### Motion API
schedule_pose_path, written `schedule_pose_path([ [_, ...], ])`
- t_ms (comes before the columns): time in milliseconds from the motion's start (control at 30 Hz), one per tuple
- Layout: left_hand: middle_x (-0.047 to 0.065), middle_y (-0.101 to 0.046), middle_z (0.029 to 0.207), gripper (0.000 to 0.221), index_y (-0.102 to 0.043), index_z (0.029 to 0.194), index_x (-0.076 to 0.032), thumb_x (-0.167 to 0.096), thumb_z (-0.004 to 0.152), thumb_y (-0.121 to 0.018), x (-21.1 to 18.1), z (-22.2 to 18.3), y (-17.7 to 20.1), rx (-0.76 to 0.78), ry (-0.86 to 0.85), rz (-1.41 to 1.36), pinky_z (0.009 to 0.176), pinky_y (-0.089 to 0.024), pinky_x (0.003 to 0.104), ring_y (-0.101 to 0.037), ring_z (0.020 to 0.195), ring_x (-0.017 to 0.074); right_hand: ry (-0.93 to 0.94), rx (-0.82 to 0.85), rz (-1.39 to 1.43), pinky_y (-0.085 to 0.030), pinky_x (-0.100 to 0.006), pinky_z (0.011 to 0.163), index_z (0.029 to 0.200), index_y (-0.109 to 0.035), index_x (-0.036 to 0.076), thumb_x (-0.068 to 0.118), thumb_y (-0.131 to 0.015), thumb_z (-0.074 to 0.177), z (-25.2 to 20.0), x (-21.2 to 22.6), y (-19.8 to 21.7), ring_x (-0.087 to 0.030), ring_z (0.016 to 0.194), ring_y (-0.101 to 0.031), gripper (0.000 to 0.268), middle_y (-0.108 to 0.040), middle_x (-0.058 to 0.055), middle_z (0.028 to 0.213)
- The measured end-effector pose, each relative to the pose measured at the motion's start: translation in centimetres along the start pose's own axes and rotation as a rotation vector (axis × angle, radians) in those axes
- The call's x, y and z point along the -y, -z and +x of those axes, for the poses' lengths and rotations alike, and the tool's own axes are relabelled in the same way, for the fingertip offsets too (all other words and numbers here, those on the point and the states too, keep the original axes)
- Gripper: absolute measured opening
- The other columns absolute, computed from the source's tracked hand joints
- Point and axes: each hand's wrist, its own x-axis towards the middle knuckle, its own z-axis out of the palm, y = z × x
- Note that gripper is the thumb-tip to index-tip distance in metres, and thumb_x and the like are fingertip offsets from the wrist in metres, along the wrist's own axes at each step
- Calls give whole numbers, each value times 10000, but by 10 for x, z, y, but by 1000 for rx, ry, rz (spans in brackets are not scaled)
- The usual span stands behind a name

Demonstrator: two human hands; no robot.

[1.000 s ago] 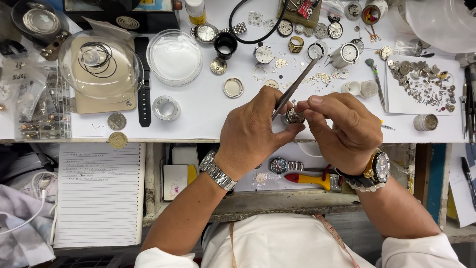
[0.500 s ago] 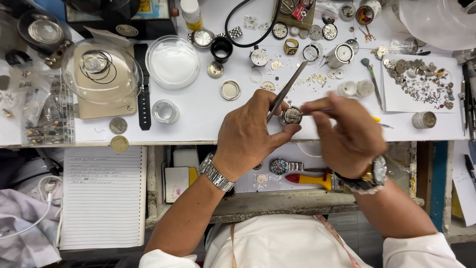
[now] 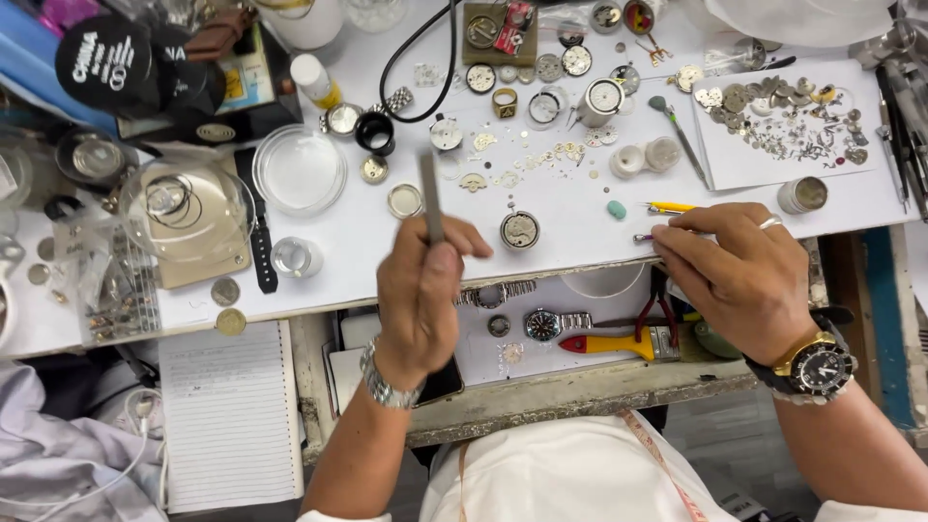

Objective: Repairing or assembling a watch movement by manipulating tiny gears and components with precision tools on a workbench.

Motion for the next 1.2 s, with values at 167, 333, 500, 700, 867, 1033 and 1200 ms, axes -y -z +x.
schedule_pose_path([
  [167, -14, -647, 773, 423, -614, 1020, -97, -354, 1135, -299, -40, -9, -30, 288, -207, 370, 527, -518, 265, -621, 604, 126, -68, -199, 474, -523, -292, 683, 1285, -660, 56, 401, -739, 915, -16, 22, -13, -159, 800, -601, 512, -688, -90, 927],
  [333, 52, -484, 747, 264, -582, 868, -88, -242, 1083, -586, -50, -17, -52, 518, -371, 638, 550, -415, 396, -521, 641, 248, -135, -6, 1065, -521, -324, 702, 1246, -657, -24, 204, -489, 1021, -3, 64, 4, -215, 686, -613, 362, -687, -93, 819],
  [500, 77, -718, 1030, 575, -603, 1174, -77, -588, 919, -667, -28, 11, -27, 203, -356, 770, 740, -600, 325, -717, 894, 213, -422, -427, 1037, -700, -338, 791, 1199, -650, -28, 163, -565, 1074, -25, 52, -16, -298, 946, -769, 243, -723, -206, 1136],
  [700, 40, -613, 990, 741, -508, 1131, -69, -581, 754, -888, 3, 22, -21, 13, -147, 872, 703, -547, 313, -604, 811, 175, -328, -485, 535, -631, -368, 819, 1088, -673, -86, -90, -775, 941, -7, 40, -36, -321, 886, -748, 178, -738, -237, 990],
  [867, -20, -613, 972, 707, -534, 1122, -108, -565, 740, -915, 14, 22, -23, 28, -70, 893, 656, -518, 301, -548, 713, 123, -277, -408, 333, -566, -466, 851, 1058, -690, -73, -34, -789, 951, -1, 40, -48, -366, 861, -731, 151, -746, -212, 976],
  [1033, -30, -625, 946, 682, -529, 1104, -118, -527, 737, -933, 16, 20, -21, 51, -37, 845, 617, -523, 268, -566, 672, 87, -243, -409, 295, -566, -454, 826, 1055, -708, -82, -65, -803, 935, 4, 36, -51, -360, 850, -743, 154, -758, -209, 970],
  [1200, -19, -643, 930, 688, -522, 1121, -116, -491, 739, -954, 18, 19, -20, 56, -46, 832, 618, -518, 264, -588, 663, 91, -249, -412, 298, -566, -442, 816, 1041, -714, -78, -74, -802, 929, 7, 37, -52, -353, 838, -737, 142, -757, -207, 952],
])
